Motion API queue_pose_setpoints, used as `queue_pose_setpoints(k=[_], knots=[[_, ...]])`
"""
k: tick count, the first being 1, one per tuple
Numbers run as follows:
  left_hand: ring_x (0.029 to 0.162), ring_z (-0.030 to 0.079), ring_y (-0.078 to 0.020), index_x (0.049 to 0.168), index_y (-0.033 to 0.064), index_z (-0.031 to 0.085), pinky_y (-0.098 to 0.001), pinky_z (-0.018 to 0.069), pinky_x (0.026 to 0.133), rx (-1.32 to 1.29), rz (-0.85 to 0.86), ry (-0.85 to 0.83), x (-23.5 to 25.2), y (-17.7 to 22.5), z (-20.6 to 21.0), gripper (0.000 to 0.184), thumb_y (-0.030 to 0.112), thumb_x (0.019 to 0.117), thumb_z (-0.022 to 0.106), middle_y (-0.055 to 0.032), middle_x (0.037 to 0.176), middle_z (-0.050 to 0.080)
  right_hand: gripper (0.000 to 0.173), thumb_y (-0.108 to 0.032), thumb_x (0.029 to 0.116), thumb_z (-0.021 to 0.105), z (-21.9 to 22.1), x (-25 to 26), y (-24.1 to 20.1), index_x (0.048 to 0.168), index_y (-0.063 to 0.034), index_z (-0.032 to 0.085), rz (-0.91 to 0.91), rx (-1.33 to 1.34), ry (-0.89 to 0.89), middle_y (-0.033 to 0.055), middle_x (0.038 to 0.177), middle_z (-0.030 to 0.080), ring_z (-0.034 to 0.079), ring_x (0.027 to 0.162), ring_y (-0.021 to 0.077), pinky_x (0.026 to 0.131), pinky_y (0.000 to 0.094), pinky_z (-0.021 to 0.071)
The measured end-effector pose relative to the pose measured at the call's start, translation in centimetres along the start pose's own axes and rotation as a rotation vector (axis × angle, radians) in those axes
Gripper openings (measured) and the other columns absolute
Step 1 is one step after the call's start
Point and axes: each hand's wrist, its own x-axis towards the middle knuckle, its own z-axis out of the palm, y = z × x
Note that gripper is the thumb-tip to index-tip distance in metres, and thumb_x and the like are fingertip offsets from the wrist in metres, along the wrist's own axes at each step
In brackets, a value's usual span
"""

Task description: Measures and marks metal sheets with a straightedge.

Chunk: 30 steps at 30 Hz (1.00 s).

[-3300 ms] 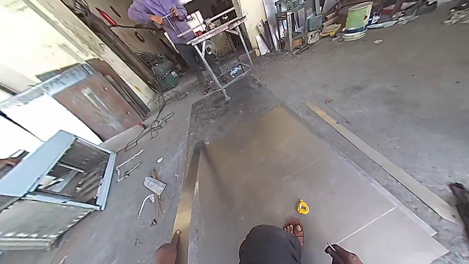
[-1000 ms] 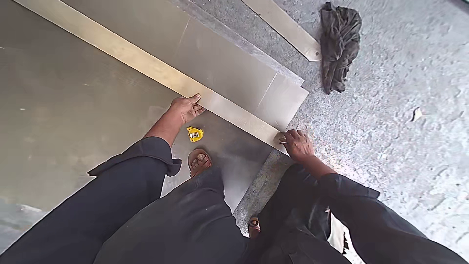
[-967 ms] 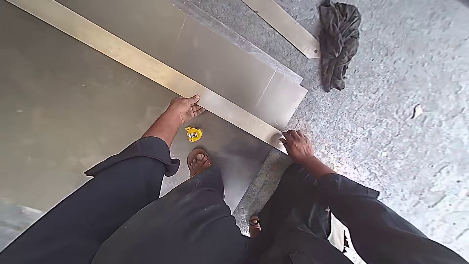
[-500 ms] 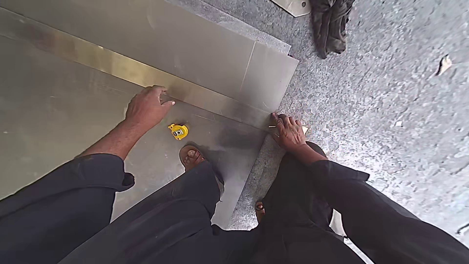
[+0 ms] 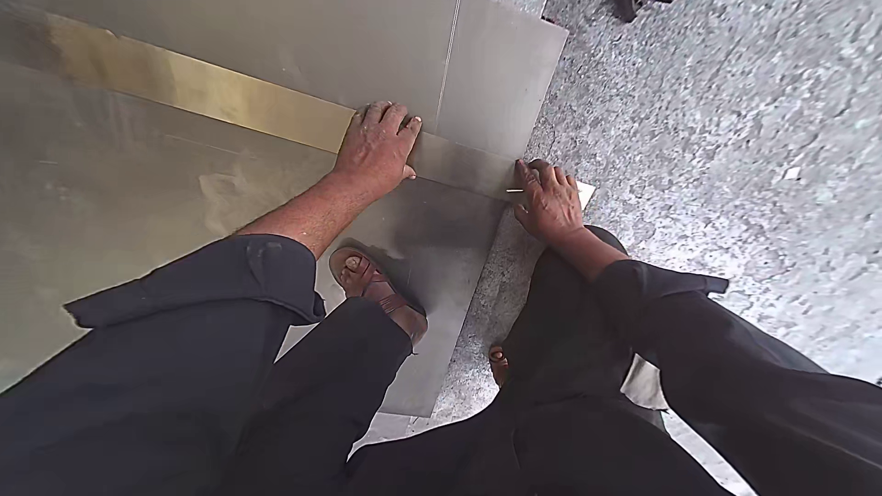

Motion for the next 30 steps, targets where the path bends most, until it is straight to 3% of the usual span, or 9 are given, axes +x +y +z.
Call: queue_pose_setpoints(k=[6, 10, 12, 14, 17, 21, 25, 30], knots=[[0.149, 0.034, -0.0438, 0.15, 0.0107, 0.052, -0.0652, 0.0249, 0.12, -0.047, -0.044, 0.045, -0.8, -0.1, 1.1, 0.066, 0.022, 0.0909, 0.079, -0.0216, 0.156, 0.045, 0.075, -0.033, 0.0839, 0.075, -0.2, 0.2, 0.4, 0.151, -0.0105, 0.051, -0.026, 0.06, 0.005, 0.0184, 0.139, 0.059, 0.061, 0.115, 0.0388, 0.089, 0.0539, 0.0505], [0.15, 0.034, -0.0433, 0.152, 0.011, 0.05, -0.0641, 0.0247, 0.121, -0.014, -0.046, 0.032, -0.7, 0.1, 1.4, 0.066, 0.023, 0.0926, 0.077, -0.021, 0.158, 0.043, 0.062, -0.054, 0.094, 0.065, -0.7, 0.4, 4.1, 0.143, -0.0155, 0.062, -0.133, 0.091, 0.098, 0.0153, 0.134, 0.065, 0.064, 0.112, 0.0372, 0.089, 0.0535, 0.0521], [0.15, 0.033, -0.0434, 0.152, 0.0105, 0.05, -0.0634, 0.0254, 0.121, -0.013, -0.04, 0.024, -0.7, 0.0, 1.2, 0.066, 0.023, 0.0929, 0.077, -0.0213, 0.158, 0.042, 0.048, -0.048, 0.0993, 0.06, -1.2, 1.2, 6.7, 0.137, -0.0175, 0.066, -0.039, 0.049, 0.255, 0.0165, 0.129, 0.066, 0.064, 0.109, 0.0388, 0.087, 0.0549, 0.0499], [0.15, 0.033, -0.0434, 0.152, 0.011, 0.05, -0.0635, 0.0255, 0.121, -0.005, -0.005, 0.027, -0.8, -0.4, 1.2, 0.068, 0.026, 0.0924, 0.078, -0.0214, 0.158, 0.043, 0.043, -0.043, 0.1025, 0.053, -1.6, 1.9, 9.3, 0.138, -0.0209, 0.065, 0.156, -0.021, 0.351, 0.0168, 0.132, 0.064, 0.061, 0.114, 0.0399, 0.09, 0.0561, 0.0459], [0.15, 0.034, -0.042, 0.154, 0.0138, 0.048, -0.0632, 0.0258, 0.12, 0.012, 0.083, 0.071, -1.3, -1.5, 1.8, 0.073, 0.038, 0.0921, 0.077, -0.0198, 0.156, 0.045, 0.04, -0.042, 0.1055, 0.046, -0.6, 1.7, 11.5, 0.138, -0.0261, 0.064, 0.328, -0.078, 0.413, 0.0165, 0.135, 0.062, 0.057, 0.12, 0.041, 0.093, 0.0594, 0.0428], [0.155, 0.027, -0.0401, 0.155, 0.0258, 0.048, -0.0704, 0.0154, 0.121, -0.003, 0.183, 0.188, -0.9, -4.3, 3.4, 0.076, 0.057, 0.0897, 0.072, -0.0175, 0.162, 0.039, 0.039, -0.04, 0.1049, 0.047, 0.8, 1.9, 12.8, 0.138, -0.027, 0.063, 0.259, -0.083, 0.487, 0.0189, 0.131, 0.062, 0.058, 0.117, 0.0431, 0.091, 0.0588, 0.0428], [0.158, 0.018, -0.0399, 0.156, 0.0387, 0.043, -0.0771, 0.0065, 0.118, 0.087, 0.301, 0.202, 1.8, -7.0, 3.1, 0.084, 0.083, 0.0857, 0.051, -0.014, 0.17, 0.026, 0.04, -0.043, 0.1043, 0.047, 0.6, 2.7, 13.6, 0.138, -0.0285, 0.064, 0.238, -0.078, 0.532, 0.0203, 0.127, 0.063, 0.059, 0.111, 0.0433, 0.085, 0.0578, 0.0435], [0.156, 0.02, -0.0445, 0.156, 0.0388, 0.044, -0.085, 0.0038, 0.111, 0.17, 0.523, 0.124, 3.1, -9.1, 1.9, 0.085, 0.086, 0.0854, 0.045, -0.012, 0.169, 0.029, 0.044, -0.048, 0.1023, 0.045, 1.0, 2.0, 13.5, 0.136, -0.0283, 0.065, 0.224, -0.035, 0.515, 0.0206, 0.128, 0.063, 0.06, 0.109, 0.0432, 0.085, 0.0578, 0.043]])
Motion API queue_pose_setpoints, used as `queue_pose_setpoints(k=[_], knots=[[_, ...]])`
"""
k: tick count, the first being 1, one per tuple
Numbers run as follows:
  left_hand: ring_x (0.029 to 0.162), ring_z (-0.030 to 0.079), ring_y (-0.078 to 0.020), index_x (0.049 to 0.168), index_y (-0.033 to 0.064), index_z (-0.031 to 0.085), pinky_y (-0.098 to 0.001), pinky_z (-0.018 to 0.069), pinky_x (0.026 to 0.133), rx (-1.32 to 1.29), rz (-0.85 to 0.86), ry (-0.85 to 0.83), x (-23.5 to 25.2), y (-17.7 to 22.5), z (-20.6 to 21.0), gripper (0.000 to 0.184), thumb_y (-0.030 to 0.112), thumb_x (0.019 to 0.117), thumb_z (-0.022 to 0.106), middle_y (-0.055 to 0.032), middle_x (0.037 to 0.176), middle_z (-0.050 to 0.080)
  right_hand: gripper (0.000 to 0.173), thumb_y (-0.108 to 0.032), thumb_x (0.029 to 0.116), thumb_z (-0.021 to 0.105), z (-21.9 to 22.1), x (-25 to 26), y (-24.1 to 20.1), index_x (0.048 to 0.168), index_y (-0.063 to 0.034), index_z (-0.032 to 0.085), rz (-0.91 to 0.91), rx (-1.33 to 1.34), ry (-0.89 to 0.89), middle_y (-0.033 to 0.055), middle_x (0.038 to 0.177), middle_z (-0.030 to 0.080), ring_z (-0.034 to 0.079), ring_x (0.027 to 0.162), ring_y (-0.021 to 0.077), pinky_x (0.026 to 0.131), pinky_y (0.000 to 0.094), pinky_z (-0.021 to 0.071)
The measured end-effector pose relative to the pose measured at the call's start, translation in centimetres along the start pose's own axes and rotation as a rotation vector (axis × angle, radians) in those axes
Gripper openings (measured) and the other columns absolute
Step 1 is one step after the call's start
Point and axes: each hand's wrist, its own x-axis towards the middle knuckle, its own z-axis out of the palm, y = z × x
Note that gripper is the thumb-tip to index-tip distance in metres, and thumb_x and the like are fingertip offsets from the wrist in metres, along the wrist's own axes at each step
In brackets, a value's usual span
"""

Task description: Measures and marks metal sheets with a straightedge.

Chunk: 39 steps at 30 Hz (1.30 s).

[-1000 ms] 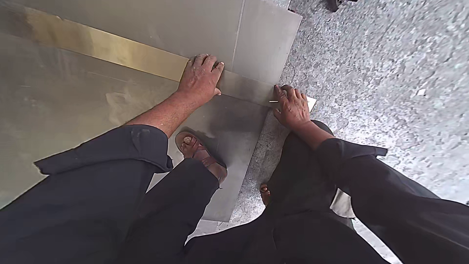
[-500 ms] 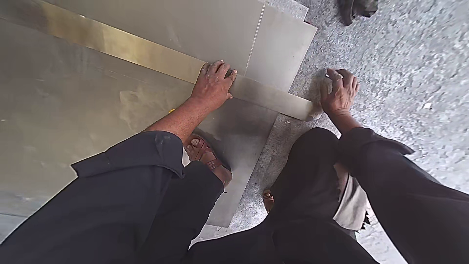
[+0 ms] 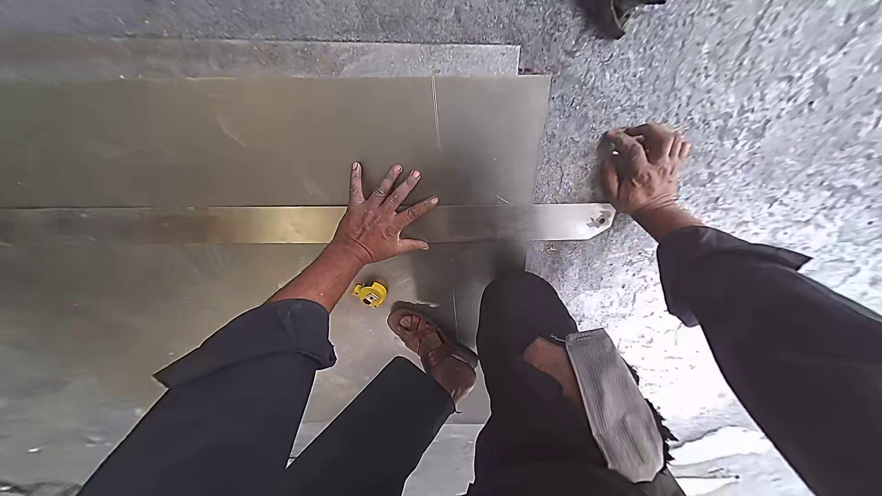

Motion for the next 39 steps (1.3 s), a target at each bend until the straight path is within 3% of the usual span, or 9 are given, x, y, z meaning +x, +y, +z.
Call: queue_pose_setpoints(k=[11, 14, 17, 20, 22, 26, 33, 36, 39], knots=[[0.16, 0.008, -0.0366, 0.157, 0.04, 0.042, -0.0811, -0.0014, 0.113, -0.044, 0.231, 0.216, 0.1, -3.3, 2.6, 0.075, 0.079, 0.0932, 0.04, -0.0059, 0.172, 0.024, 0.047, -0.053, 0.0991, 0.045, 0.1, 0.0, 0.5, 0.133, -0.029, 0.066, -0.017, -0.014, 0.011, 0.0203, 0.122, 0.063, 0.058, 0.107, 0.0401, 0.087, 0.0545, 0.041], [0.16, 0.011, -0.0373, 0.156, 0.0375, 0.045, -0.0809, 0.0017, 0.113, -0.028, 0.238, 0.226, 0.7, -3.8, 2.3, 0.072, 0.077, 0.0954, 0.039, -0.007, 0.17, 0.027, 0.042, -0.039, 0.0934, 0.056, -2.4, 2.7, -3.7, 0.127, -0.0162, 0.068, 0.232, -0.009, -0.176, 0.0255, 0.117, 0.063, 0.061, 0.104, 0.0449, 0.083, 0.0585, 0.0467], [0.16, 0.011, -0.0375, 0.158, 0.0352, 0.043, -0.0818, 0.0022, 0.112, -0.062, 0.242, 0.204, -0.1, -3.0, 2.4, 0.075, 0.077, 0.0959, 0.037, -0.0084, 0.171, 0.026, 0.04, -0.029, 0.0955, 0.066, -4.2, 1.7, -13.0, 0.128, -0.0068, 0.067, 0.6, 0.168, -0.26, 0.0216, 0.102, 0.066, 0.066, 0.089, 0.0364, 0.075, 0.052, 0.0532], [0.159, 0.014, -0.0371, 0.159, 0.0335, 0.041, -0.0818, 0.0051, 0.113, -0.033, 0.246, 0.209, 0.7, -3.6, 2.0, 0.077, 0.078, 0.096, 0.035, -0.0096, 0.17, 0.027, 0.089, -0.042, 0.0748, 0.091, -3.2, -1.3, -19.2, 0.149, -0.0121, 0.052, 0.713, 0.363, -0.427, 0.0215, 0.14, 0.055, 0.06, 0.121, 0.0377, 0.092, 0.0553, 0.0555], [0.159, 0.016, -0.0369, 0.158, 0.0336, 0.042, -0.081, 0.0064, 0.113, -0.039, 0.251, 0.215, 0.7, -3.3, 2.0, 0.078, 0.078, 0.095, 0.037, -0.0091, 0.17, 0.028, 0.102, -0.035, 0.0692, 0.095, -2.8, -3.3, -20.5, 0.156, -0.0154, 0.045, 0.672, 0.312, -0.489, 0.0179, 0.159, 0.041, 0.054, 0.135, 0.0384, 0.1, 0.0566, 0.0541], [0.158, 0.02, -0.0372, 0.156, 0.0348, 0.046, -0.0802, 0.0069, 0.114, -0.057, 0.23, 0.202, 0.0, -3.4, 1.8, 0.08, 0.08, 0.0908, 0.044, -0.0083, 0.169, 0.031, 0.097, -0.03, 0.0698, 0.095, -2.5, -3.0, -21.4, 0.154, -0.0154, 0.049, 0.615, 0.185, -0.519, 0.0163, 0.159, 0.044, 0.061, 0.124, 0.0416, 0.093, 0.06, 0.0553], [0.158, 0.019, -0.0383, 0.154, 0.0302, 0.05, -0.0792, 0.003, 0.116, -0.131, 0.254, 0.132, -1.0, -3.7, 1.5, 0.08, 0.078, 0.0887, 0.051, -0.0112, 0.168, 0.032, 0.099, -0.021, 0.0741, 0.091, -3.6, -0.7, -25.5, 0.159, -0.0193, 0.04, 0.905, 0.052, -0.703, 0.0001, 0.17, 0.03, 0.071, 0.101, 0.0417, 0.072, 0.065, 0.0559], [0.158, 0.02, -0.0381, 0.154, 0.0321, 0.05, -0.0792, 0.004, 0.116, -0.108, 0.259, 0.19, 1.9, -3.9, 1.6, 0.084, 0.081, 0.0861, 0.051, -0.0112, 0.168, 0.033, 0.098, -0.019, 0.078, 0.088, -3.9, 1.4, -23.9, 0.161, -0.0209, 0.036, 0.925, -0.013, -0.717, -0.0026, 0.171, 0.027, 0.071, 0.103, 0.04, 0.075, 0.0637, 0.056], [0.158, 0.018, -0.0385, 0.155, 0.0331, 0.047, -0.0788, 0.0029, 0.116, -0.106, 0.26, 0.089, -0.4, -4.2, 1.3, 0.089, 0.081, 0.0811, 0.057, -0.0111, 0.169, 0.029, 0.083, -0.011, 0.0836, 0.081, -3.8, 0.0, -24.9, 0.157, -0.0173, 0.043, 0.819, -0.007, -0.733, 0.0021, 0.167, 0.037, 0.069, 0.111, 0.0419, 0.08, 0.0651, 0.0558]])
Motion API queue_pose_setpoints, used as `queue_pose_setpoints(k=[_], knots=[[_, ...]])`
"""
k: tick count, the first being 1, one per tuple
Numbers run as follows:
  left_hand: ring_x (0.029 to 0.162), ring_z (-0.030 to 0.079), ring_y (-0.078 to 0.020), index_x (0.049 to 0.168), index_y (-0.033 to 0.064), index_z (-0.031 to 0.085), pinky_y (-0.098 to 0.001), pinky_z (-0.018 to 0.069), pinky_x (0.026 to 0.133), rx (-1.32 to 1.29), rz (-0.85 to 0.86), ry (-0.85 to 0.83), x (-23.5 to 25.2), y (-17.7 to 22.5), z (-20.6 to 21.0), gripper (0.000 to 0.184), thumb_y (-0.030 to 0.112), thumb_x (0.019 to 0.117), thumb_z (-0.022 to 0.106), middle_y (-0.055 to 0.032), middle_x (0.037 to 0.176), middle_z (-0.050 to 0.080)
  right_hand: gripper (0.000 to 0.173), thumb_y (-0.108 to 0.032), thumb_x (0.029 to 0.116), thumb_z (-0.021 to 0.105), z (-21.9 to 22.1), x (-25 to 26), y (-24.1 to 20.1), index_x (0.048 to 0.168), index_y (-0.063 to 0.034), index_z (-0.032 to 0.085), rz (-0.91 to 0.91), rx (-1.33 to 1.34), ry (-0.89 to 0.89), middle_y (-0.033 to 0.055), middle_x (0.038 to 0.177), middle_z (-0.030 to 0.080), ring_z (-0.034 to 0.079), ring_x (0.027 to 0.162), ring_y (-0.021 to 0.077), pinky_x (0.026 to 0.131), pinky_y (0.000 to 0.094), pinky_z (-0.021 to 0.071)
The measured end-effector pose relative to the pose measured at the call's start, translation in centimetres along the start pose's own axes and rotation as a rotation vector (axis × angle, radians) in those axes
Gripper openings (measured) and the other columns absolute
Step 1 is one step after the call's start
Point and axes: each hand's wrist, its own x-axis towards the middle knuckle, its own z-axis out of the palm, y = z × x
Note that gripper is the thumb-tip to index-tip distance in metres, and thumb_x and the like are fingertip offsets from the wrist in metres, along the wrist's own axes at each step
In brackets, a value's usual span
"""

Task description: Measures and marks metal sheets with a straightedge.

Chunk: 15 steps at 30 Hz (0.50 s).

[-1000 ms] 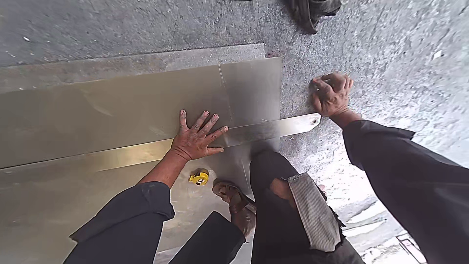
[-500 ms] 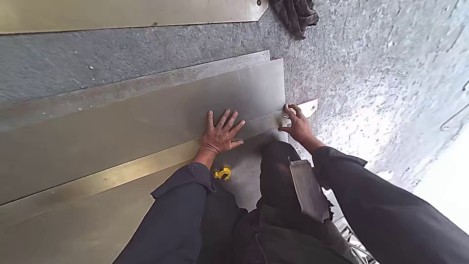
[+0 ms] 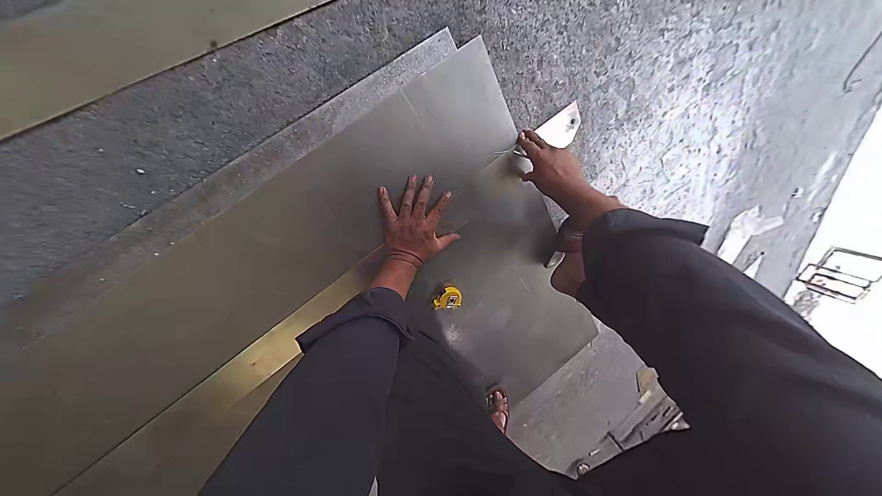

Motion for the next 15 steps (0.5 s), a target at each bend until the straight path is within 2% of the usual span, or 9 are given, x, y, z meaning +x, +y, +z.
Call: queue_pose_setpoints(k=[2, 6, 9, 12, 15], knots=[[0.159, 0.016, -0.037, 0.155, 0.0348, 0.047, -0.0786, 0.0013, 0.116, 0.005, -0.001, -0.021, 1.1, -0.3, -0.3, 0.091, 0.078, 0.0776, 0.064, -0.0107, 0.17, 0.028, 0.074, -0.007, 0.0866, 0.076, -1.3, 0.8, 1.2, 0.154, -0.0193, 0.048, -0.066, -0.052, 0.038, 0.0012, 0.162, 0.044, 0.068, 0.112, 0.0425, 0.082, 0.0654, 0.0547], [0.16, 0.01, -0.0344, 0.155, 0.0379, 0.046, -0.0776, -0.0008, 0.117, -0.003, -0.054, -0.128, 1.2, 0.3, -1.6, 0.092, 0.072, 0.0752, 0.075, -0.0083, 0.172, 0.022, 0.073, -0.014, 0.0894, 0.072, -0.8, 1.0, 3.3, 0.157, -0.0264, 0.045, -0.168, -0.046, 0.051, -0.0015, 0.164, 0.043, 0.07, 0.108, 0.0418, 0.079, 0.0659, 0.0547], [0.161, 0.007, -0.0328, 0.156, 0.0405, 0.044, -0.0768, -0.0027, 0.118, 0.005, -0.084, -0.202, 1.0, 0.9, -2.2, 0.09, 0.072, 0.077, 0.074, -0.0062, 0.173, 0.019, 0.072, -0.03, 0.0941, 0.068, -0.1, 0.6, 4.3, 0.16, -0.0234, 0.04, -0.223, -0.045, 0.029, -0.0003, 0.168, 0.035, 0.07, 0.107, 0.0401, 0.078, 0.0627, 0.0558], [0.161, 0.006, -0.0312, 0.156, 0.0436, 0.043, -0.0754, -0.005, 0.118, 0.011, -0.119, -0.223, 1.7, 0.7, -1.9, 0.089, 0.074, 0.0772, 0.072, -0.0045, 0.173, 0.019, 0.071, -0.033, 0.0955, 0.067, -0.2, 1.7, 5.1, 0.16, -0.0198, 0.04, -0.297, -0.056, 0.051, 0.0048, 0.167, 0.036, 0.07, 0.106, 0.0414, 0.078, 0.0613, 0.0566], [0.161, 0.005, -0.033, 0.156, 0.0445, 0.042, -0.0765, -0.0046, 0.117, 0.031, -0.119, -0.22, 1.2, 0.7, -1.9, 0.089, 0.076, 0.0776, 0.069, -0.0056, 0.173, 0.019, 0.072, -0.031, 0.0954, 0.069, -0.1, 1.5, 5.6, 0.159, -0.0122, 0.04, -0.401, -0.065, 0.059, 0.0111, 0.165, 0.038, 0.069, 0.105, 0.0434, 0.079, 0.06, 0.0565]])
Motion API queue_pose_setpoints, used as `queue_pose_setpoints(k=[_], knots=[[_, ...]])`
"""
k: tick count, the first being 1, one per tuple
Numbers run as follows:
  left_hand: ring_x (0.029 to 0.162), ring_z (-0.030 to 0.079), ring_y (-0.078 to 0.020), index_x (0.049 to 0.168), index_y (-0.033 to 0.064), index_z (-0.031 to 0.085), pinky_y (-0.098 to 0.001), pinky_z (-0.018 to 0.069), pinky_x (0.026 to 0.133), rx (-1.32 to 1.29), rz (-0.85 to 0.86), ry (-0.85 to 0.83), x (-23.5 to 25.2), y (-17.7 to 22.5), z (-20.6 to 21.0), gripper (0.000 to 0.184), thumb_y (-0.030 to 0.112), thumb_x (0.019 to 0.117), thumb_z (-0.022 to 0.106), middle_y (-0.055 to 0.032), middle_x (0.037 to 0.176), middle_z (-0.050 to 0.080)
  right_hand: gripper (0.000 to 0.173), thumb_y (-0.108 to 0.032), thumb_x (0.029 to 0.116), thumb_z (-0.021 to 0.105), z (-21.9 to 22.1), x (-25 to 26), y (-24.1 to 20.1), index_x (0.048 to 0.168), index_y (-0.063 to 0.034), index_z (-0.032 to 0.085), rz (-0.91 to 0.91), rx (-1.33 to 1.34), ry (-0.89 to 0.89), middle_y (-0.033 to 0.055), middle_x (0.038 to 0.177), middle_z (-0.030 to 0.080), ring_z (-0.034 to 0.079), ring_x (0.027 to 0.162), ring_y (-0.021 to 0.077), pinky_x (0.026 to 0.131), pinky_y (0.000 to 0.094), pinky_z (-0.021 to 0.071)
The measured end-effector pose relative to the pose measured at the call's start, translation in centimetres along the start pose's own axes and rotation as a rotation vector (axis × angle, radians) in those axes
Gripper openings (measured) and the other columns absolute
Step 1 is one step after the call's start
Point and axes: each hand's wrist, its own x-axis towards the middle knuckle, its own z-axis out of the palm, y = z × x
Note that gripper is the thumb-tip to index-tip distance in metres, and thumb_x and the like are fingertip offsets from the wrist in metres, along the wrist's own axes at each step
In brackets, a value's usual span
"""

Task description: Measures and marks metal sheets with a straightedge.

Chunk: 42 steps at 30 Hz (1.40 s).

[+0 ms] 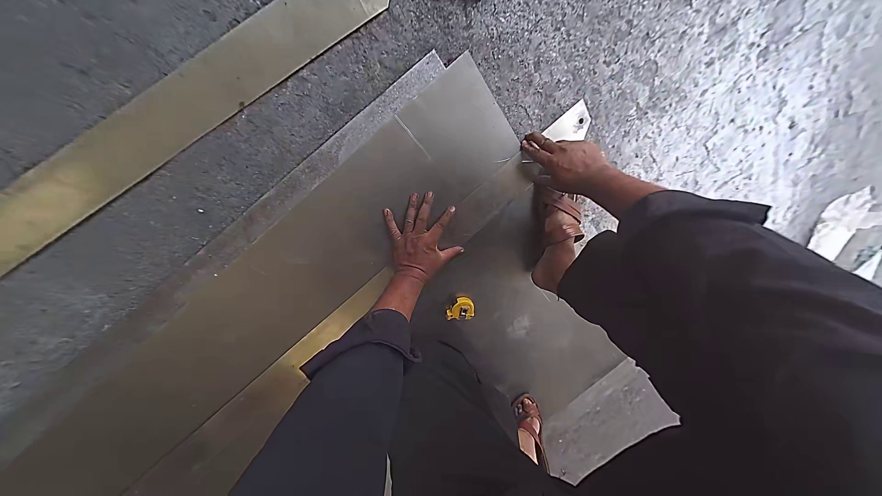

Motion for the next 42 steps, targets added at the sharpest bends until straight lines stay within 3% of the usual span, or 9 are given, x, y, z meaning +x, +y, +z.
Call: queue_pose_setpoints(k=[2, 6, 9, 14, 17, 22, 26, 38, 42], knots=[[0.161, 0.007, -0.0328, 0.154, 0.0456, 0.044, -0.0765, -0.0047, 0.117, -0.002, 0.004, 0.034, 0.3, -0.2, 0.3, 0.087, 0.078, 0.0771, 0.068, -0.0057, 0.172, 0.021, 0.071, -0.032, 0.0979, 0.065, -0.1, -0.1, 0.7, 0.16, -0.0108, 0.037, -0.049, -0.022, -0.012, 0.0112, 0.166, 0.037, 0.069, 0.107, 0.0422, 0.082, 0.0581, 0.0557], [0.16, 0.012, -0.0333, 0.151, 0.045, 0.05, -0.078, -0.0039, 0.117, -0.015, 0.012, 0.104, 0.5, -0.3, 1.0, 0.085, 0.079, 0.0752, 0.069, -0.0082, 0.17, 0.027, 0.072, -0.032, 0.0956, 0.068, 0.1, 0.1, 2.0, 0.159, -0.0117, 0.04, -0.126, -0.02, 0.021, 0.0092, 0.165, 0.039, 0.069, 0.105, 0.0403, 0.079, 0.0558, 0.0555], [0.159, 0.015, -0.0357, 0.15, 0.0419, 0.052, -0.0781, -0.0023, 0.117, -0.025, 0.021, 0.113, -0.3, -0.3, 0.6, 0.085, 0.074, 0.0744, 0.074, -0.01, 0.169, 0.029, 0.072, -0.021, 0.0922, 0.071, 0.4, -0.1, 1.6, 0.157, -0.0068, 0.042, -0.168, 0.01, 0.043, 0.0144, 0.161, 0.044, 0.067, 0.108, 0.0435, 0.076, 0.0565, 0.0546], [0.158, 0.019, -0.0352, 0.149, 0.0419, 0.053, -0.0783, -0.0015, 0.117, -0.031, 0.028, 0.157, 0.2, 0.0, 0.8, 0.085, 0.074, 0.0743, 0.075, -0.0092, 0.168, 0.032, 0.061, -0.028, 0.0955, 0.068, 0.3, 0.5, 2.1, 0.148, -0.0022, 0.051, -0.208, -0.014, 0.086, 0.0215, 0.151, 0.05, 0.066, 0.105, 0.0451, 0.072, 0.0567, 0.0558], [0.159, 0.017, -0.0341, 0.15, 0.0407, 0.052, -0.078, -0.0023, 0.117, -0.031, 0.024, 0.138, 0.0, -0.2, 0.4, 0.084, 0.072, 0.076, 0.075, -0.0085, 0.168, 0.032, 0.059, -0.028, 0.0927, 0.071, 0.3, 0.9, 2.0, 0.144, -0.0023, 0.056, -0.228, 0.004, 0.107, 0.0221, 0.147, 0.052, 0.067, 0.102, 0.0445, 0.067, 0.0571, 0.0555], [0.159, 0.016, -0.0332, 0.152, 0.0419, 0.05, -0.0767, -0.0013, 0.118, -0.041, 0.025, 0.112, -0.2, 0.0, 0.4, 0.082, 0.072, 0.0785, 0.073, -0.0063, 0.169, 0.03, 0.065, -0.026, 0.0891, 0.075, 0.6, 0.5, 1.6, 0.146, -0.002, 0.053, -0.205, -0.014, 0.077, 0.0209, 0.152, 0.048, 0.065, 0.111, 0.0446, 0.069, 0.0562, 0.0565], [0.159, 0.015, -0.0338, 0.152, 0.0423, 0.049, -0.077, -0.0017, 0.118, -0.043, 0.018, 0.099, 0.0, -0.1, 0.2, 0.082, 0.071, 0.0793, 0.073, -0.0061, 0.17, 0.028, 0.064, -0.025, 0.0905, 0.074, 0.3, 0.8, 1.3, 0.144, 0.0016, 0.053, -0.223, -0.049, 0.082, 0.0232, 0.147, 0.051, 0.065, 0.108, 0.0456, 0.068, 0.0565, 0.0565], [0.16, 0.013, -0.0339, 0.153, 0.0436, 0.047, -0.0764, -0.0017, 0.118, -0.041, 0.006, 0.059, 0.1, 0.1, 0.0, 0.082, 0.07, 0.0801, 0.072, -0.006, 0.171, 0.025, 0.063, -0.03, 0.0919, 0.074, -0.2, 0.8, 1.1, 0.144, -0.0009, 0.055, -0.204, -0.072, 0.072, 0.0196, 0.147, 0.052, 0.063, 0.114, 0.0446, 0.072, 0.0565, 0.0569], [0.16, 0.012, -0.0343, 0.154, 0.044, 0.045, -0.0775, -0.0048, 0.117, -0.042, 0.018, 0.077, 0.1, -0.2, 0.3, 0.083, 0.072, 0.0805, 0.071, -0.0052, 0.172, 0.024, 0.064, -0.025, 0.0911, 0.074, -0.2, 0.0, -0.5, 0.149, -0.0084, 0.052, -0.03, -0.027, 0.088, 0.0215, 0.145, 0.051, 0.059, 0.115, 0.0473, 0.073, 0.0573, 0.0551]])
